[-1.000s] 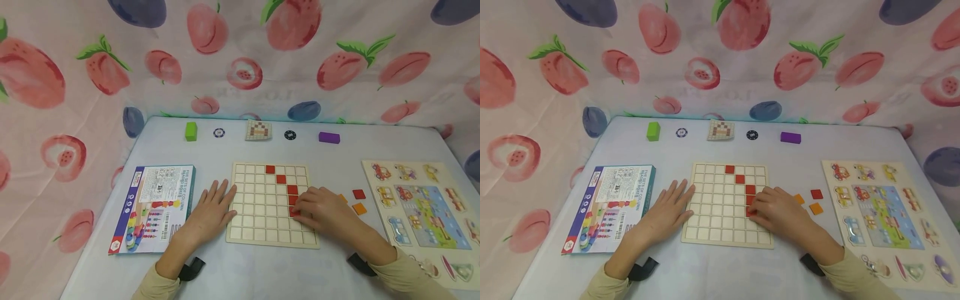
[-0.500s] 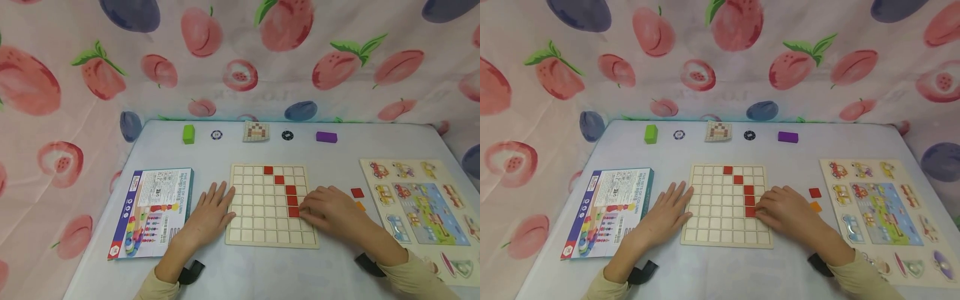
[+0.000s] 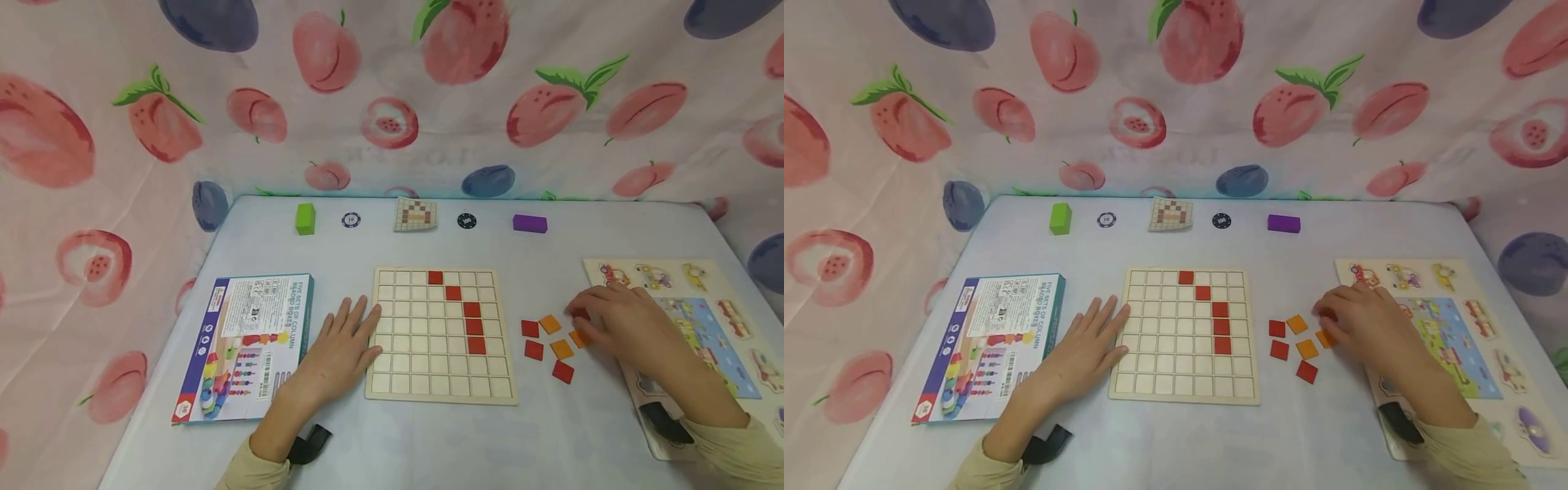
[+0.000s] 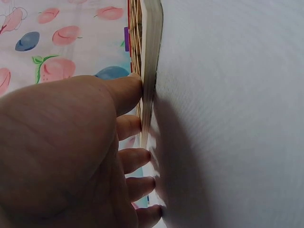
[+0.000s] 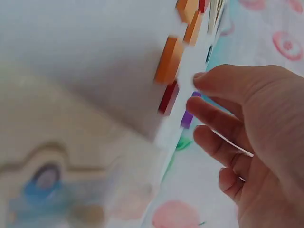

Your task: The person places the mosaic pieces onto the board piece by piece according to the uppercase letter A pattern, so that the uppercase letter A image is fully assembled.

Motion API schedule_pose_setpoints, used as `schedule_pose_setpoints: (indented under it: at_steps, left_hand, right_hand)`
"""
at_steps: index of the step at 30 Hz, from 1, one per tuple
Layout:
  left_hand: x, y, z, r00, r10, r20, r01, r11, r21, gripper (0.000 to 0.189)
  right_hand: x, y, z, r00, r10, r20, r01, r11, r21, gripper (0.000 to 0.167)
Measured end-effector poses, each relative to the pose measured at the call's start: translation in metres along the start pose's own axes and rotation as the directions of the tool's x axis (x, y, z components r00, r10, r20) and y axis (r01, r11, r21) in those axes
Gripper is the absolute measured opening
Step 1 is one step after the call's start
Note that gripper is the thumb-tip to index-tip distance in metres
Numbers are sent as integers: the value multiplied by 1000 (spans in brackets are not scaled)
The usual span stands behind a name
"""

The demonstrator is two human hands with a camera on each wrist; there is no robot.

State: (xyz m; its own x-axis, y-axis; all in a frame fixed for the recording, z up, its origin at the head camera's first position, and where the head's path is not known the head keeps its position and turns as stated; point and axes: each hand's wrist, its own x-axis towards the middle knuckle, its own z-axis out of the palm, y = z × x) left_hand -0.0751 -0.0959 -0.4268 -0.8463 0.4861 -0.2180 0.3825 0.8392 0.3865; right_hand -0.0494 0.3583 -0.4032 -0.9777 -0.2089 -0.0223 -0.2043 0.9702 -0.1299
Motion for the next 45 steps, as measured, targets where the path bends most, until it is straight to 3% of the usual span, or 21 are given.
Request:
schedule_pose_setpoints:
  at_steps: [8,15,20,25,31,34,38,45]
  left_hand:
    - [-1,0,0,1000,10,-4,-10,1000,-4,69]
    - [-1,0,0,1000,18,-12,-18,1000,-5,69]
    - [-1,-3,0,1000,22,-12,-22,1000,3,68]
    - [-1,-4,1,1000,28,-14,-28,1000,-1,68]
    - [-1,-2,1,1000,19,-7,-19,1000,-7,68]
    - [-1,-2,2,1000,22,-10,-22,1000,-13,67]
    - [-2,-2,2,1000,26,-16,-27,1000,-14,67]
    - [-2,-3,1,999,27,-27,-27,1000,-6,67]
  right_hand:
    - [2,15,5,998,24,51,-24,1000,13,25]
    - [16,8,3,1000,-3,-20,3,1000,0,20]
    - [42,-22,1,1000,-20,-18,20,999,31,19]
    - [70,-66,5,993,-117,-18,117,991,65,21]
    - [102,-118,13,945,-321,-57,325,941,89,17]
    - [113,-136,17,919,-387,-68,392,916,87,18]
    - [125,-152,22,903,-423,-80,429,899,92,20]
    - [135,-166,28,907,-413,-80,419,905,73,21]
